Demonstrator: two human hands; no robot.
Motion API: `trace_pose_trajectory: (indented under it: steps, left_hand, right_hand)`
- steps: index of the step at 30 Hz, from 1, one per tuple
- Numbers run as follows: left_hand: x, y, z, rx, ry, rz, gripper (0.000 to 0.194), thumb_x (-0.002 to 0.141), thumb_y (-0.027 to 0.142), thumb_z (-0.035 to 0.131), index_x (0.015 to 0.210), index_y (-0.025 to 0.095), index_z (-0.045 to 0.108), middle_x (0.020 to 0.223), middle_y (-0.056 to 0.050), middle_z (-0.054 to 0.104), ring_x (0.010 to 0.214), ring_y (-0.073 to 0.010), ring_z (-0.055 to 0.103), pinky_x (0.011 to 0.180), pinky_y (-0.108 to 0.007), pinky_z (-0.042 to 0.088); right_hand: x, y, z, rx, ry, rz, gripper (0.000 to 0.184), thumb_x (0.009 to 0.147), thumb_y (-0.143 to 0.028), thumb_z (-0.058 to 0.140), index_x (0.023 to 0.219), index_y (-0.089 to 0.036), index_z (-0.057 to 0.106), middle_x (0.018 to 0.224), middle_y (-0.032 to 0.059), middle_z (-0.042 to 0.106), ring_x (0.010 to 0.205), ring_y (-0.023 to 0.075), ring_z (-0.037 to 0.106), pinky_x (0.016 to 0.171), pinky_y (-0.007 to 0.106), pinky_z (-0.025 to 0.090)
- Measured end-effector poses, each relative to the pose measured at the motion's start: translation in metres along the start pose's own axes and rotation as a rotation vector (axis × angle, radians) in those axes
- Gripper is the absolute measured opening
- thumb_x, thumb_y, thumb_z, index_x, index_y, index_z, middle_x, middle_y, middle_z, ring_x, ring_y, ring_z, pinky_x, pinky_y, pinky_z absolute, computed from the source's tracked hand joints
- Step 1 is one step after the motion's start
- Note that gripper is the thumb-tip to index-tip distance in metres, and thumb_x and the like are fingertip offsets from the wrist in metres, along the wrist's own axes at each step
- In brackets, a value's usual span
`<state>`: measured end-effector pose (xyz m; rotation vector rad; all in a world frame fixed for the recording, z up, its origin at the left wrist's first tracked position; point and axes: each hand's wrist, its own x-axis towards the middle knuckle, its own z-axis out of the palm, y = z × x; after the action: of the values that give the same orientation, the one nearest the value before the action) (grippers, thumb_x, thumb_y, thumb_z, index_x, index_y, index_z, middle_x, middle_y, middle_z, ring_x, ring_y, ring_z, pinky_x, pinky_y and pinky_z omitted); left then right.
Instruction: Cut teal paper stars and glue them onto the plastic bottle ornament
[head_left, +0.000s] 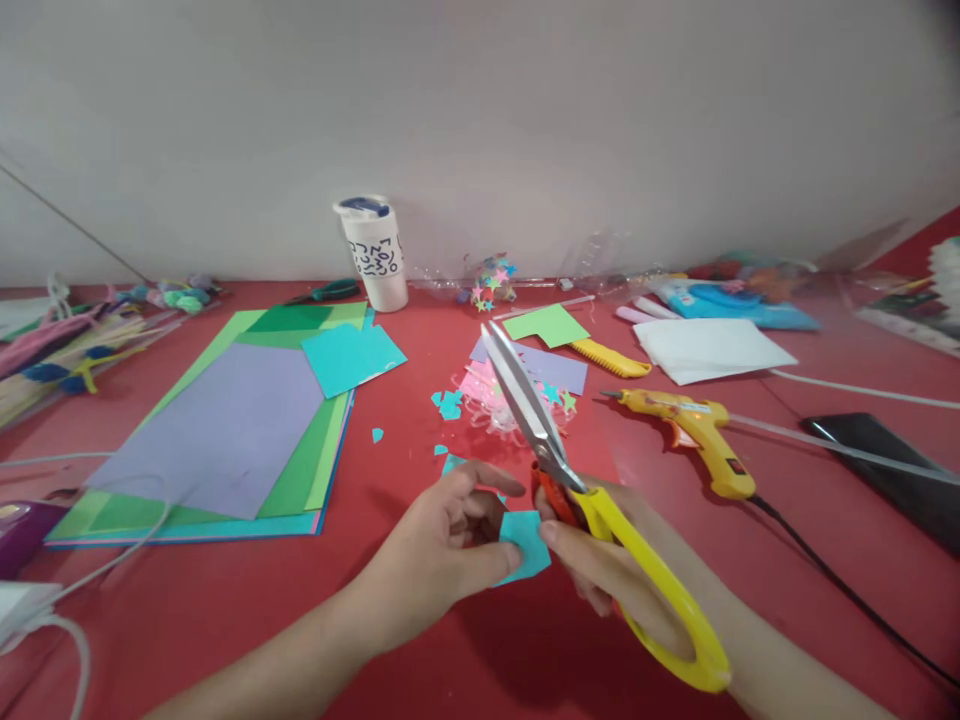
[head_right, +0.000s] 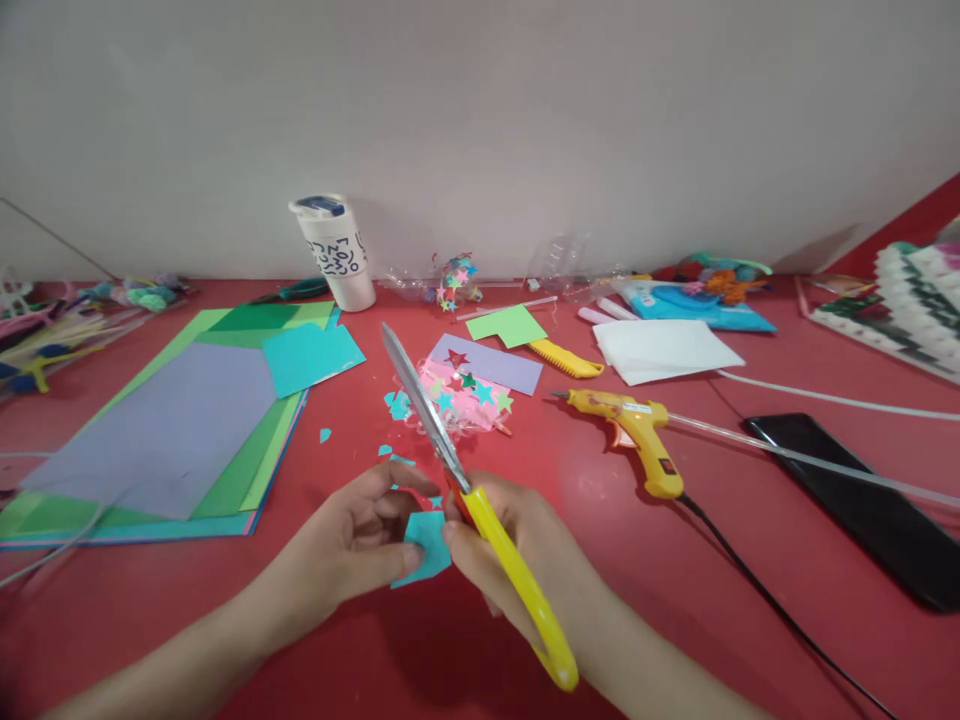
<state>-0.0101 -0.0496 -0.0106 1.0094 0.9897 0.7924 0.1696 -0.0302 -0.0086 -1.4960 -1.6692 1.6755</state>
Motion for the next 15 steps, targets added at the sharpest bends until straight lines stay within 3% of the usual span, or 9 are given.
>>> trace_pose_trajectory:
  steps: [3, 5, 10, 15]
  left_hand:
    - [-0.001, 0.002, 0.002, -0.067, -0.08, -0.131, 0.023, 0.073, 0.033, 0.069, 0.081, 0.017, 0.054, 0.064, 0.0, 0.064, 0.048, -0.0114, 0.059, 0.042, -0.02, 0.041]
    - [-0.001, 0.003, 0.002, -0.098, -0.071, -0.163, 0.024, 0.072, 0.036, 0.069, 0.075, 0.017, 0.055, 0.06, 0.0, 0.064, 0.041, -0.0106, 0.057, 0.037, -0.019, 0.039]
    - [-0.001, 0.009, -0.006, -0.135, 0.128, -0.057, 0.018, 0.07, 0.028, 0.071, 0.07, 0.015, 0.058, 0.052, 0.003, 0.06, 0.036, -0.0034, 0.048, 0.037, -0.014, 0.033]
    - [-0.002, 0.025, -0.023, -0.192, 0.325, 0.105, 0.016, 0.072, 0.023, 0.07, 0.068, 0.015, 0.057, 0.052, 0.005, 0.058, 0.039, -0.0009, 0.045, 0.041, -0.011, 0.034]
  right_hand:
    - [-0.004, -0.006, 0.001, 0.006, 0.054, -0.032, 0.016, 0.077, -0.036, 0.054, 0.073, -0.023, 0.046, 0.041, -0.0092, 0.039, 0.037, 0.0093, 0.04, 0.039, 0.021, 0.037]
    - [-0.007, -0.009, 0.001, 0.004, 0.089, -0.058, 0.019, 0.078, -0.039, 0.052, 0.073, -0.023, 0.046, 0.041, -0.0094, 0.038, 0.037, 0.0096, 0.039, 0.04, 0.021, 0.036]
    - [-0.012, -0.009, -0.005, -0.008, 0.1, -0.201, 0.042, 0.082, -0.063, 0.047, 0.07, -0.022, 0.044, 0.05, -0.0076, 0.038, 0.041, 0.0095, 0.036, 0.042, 0.023, 0.03]
    - [-0.016, -0.007, -0.016, -0.179, -0.017, -0.284, 0.056, 0.076, -0.077, 0.047, 0.078, -0.021, 0.05, 0.064, -0.0034, 0.04, 0.055, 0.0123, 0.033, 0.046, 0.024, 0.026]
